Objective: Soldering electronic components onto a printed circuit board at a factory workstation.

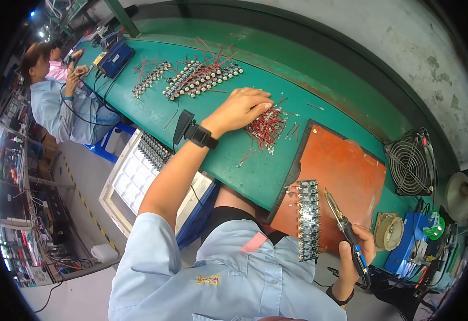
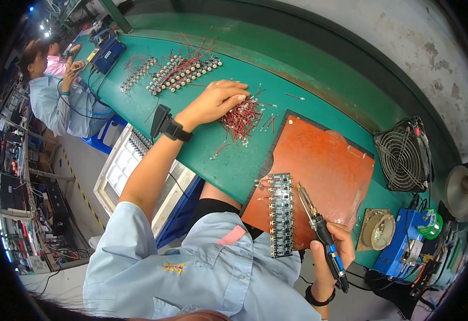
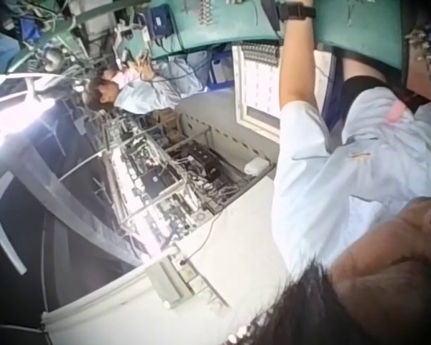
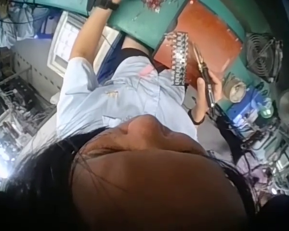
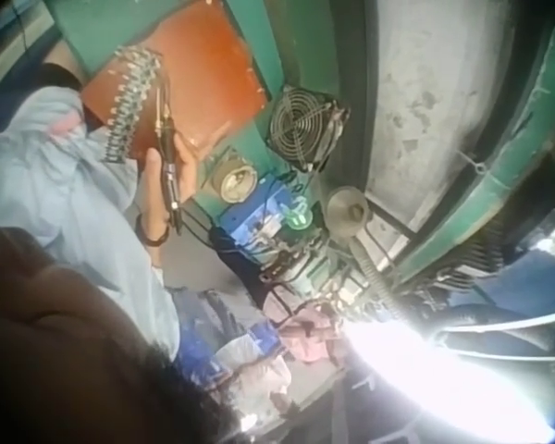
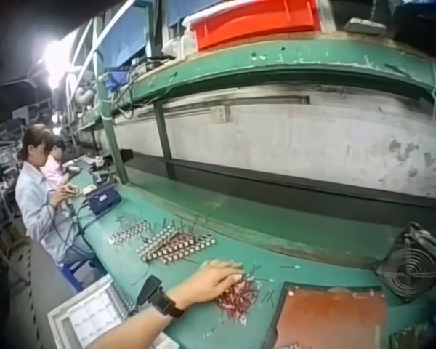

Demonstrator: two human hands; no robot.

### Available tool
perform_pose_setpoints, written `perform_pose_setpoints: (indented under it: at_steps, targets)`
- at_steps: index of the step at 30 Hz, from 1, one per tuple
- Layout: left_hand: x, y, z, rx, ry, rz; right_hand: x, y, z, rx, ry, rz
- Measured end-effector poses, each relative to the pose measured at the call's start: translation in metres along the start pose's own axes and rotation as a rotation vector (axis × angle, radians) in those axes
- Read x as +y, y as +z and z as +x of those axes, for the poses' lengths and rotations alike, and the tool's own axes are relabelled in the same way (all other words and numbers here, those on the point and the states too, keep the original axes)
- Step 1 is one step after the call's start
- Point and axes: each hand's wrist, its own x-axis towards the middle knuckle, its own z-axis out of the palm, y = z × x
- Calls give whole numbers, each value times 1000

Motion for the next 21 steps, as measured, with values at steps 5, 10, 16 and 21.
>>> perform_pose_setpoints:
  at_steps: [5, 10, 16, 21]
  targets:
    - [28, 4, -32, 90, -182, 11, 5, 0, 0, 3, 16, -2]
    - [53, -10, -53, 223, -283, -46, 8, 2, 3, -20, 2, 7]
    - [90, -20, -91, 201, -345, 118, 11, 1, 4, -19, -2, -4]
    - [108, 1, -102, 154, -336, 95, 8, 3, 5, -63, -12, -3]
